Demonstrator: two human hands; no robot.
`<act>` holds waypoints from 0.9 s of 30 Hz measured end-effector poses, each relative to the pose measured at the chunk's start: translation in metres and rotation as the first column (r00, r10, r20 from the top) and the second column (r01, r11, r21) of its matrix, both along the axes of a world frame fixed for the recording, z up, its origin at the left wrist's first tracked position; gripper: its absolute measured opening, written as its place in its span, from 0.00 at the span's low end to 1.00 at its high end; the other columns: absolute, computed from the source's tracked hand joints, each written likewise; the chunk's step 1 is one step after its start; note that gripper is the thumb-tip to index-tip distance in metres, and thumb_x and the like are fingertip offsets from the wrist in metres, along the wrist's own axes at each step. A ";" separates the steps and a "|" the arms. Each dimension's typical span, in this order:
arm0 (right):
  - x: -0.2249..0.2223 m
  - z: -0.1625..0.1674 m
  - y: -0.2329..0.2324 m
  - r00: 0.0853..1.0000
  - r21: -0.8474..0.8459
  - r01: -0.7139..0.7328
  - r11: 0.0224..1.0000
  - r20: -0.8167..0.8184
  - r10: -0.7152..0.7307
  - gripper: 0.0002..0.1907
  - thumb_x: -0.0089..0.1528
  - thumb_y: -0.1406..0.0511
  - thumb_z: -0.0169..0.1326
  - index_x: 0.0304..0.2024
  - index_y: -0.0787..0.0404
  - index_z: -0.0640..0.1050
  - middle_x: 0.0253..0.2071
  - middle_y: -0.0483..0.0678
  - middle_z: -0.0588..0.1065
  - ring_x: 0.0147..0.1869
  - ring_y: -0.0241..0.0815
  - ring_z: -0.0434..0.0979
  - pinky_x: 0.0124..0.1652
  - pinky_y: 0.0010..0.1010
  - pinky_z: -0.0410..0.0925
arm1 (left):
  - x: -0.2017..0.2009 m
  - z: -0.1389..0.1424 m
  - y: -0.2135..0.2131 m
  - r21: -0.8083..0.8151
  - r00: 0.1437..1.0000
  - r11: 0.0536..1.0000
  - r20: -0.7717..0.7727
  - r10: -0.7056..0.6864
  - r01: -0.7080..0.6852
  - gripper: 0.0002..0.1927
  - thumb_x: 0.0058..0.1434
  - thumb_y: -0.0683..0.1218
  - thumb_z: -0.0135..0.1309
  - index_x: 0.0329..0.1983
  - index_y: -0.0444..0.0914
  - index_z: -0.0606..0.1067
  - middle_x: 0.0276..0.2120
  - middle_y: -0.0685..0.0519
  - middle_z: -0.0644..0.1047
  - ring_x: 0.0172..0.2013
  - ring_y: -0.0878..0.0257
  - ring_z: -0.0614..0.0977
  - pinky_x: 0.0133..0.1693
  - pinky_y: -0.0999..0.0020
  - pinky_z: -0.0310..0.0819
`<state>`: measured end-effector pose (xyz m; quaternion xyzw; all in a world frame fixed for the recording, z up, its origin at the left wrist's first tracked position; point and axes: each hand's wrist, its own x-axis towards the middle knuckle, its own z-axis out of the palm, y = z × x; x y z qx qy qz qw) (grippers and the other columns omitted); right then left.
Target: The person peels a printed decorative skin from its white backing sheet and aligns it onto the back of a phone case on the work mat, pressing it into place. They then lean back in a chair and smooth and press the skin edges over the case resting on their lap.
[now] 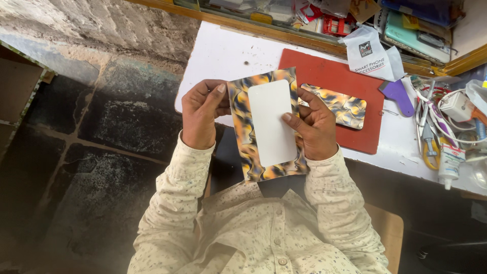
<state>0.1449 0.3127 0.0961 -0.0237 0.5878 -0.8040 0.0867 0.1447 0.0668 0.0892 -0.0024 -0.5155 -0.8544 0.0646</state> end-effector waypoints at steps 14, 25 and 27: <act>0.007 -0.007 0.002 0.996 0.084 0.066 0.994 -0.064 -0.060 0.29 0.61 0.77 0.61 0.65 0.67 0.71 0.36 0.53 0.80 0.29 0.29 0.76 0.20 0.18 0.59 | -0.003 -0.001 0.007 -0.087 0.997 0.993 0.008 0.082 -0.081 0.06 0.65 0.39 0.60 0.43 0.33 0.76 0.34 0.52 0.83 0.31 0.69 0.83 0.33 0.75 0.80; 0.036 0.027 -0.045 0.849 0.458 0.355 0.815 -0.523 -0.075 0.23 0.61 0.78 0.62 0.59 0.65 0.75 0.44 0.50 0.80 0.41 0.35 0.80 0.38 0.24 0.73 | 0.028 0.012 0.043 -0.310 0.963 0.926 -0.225 0.150 -0.217 0.05 0.69 0.40 0.59 0.43 0.32 0.77 0.33 0.52 0.79 0.31 0.68 0.77 0.34 0.76 0.73; 0.045 0.037 -0.053 0.820 0.552 0.410 0.726 -0.571 -0.029 0.23 0.60 0.79 0.62 0.57 0.61 0.78 0.41 0.50 0.79 0.35 0.37 0.79 0.31 0.24 0.69 | 0.038 0.017 0.044 -0.236 0.959 0.953 -0.251 0.129 -0.190 0.06 0.71 0.40 0.58 0.46 0.32 0.77 0.37 0.52 0.80 0.36 0.68 0.80 0.40 0.75 0.77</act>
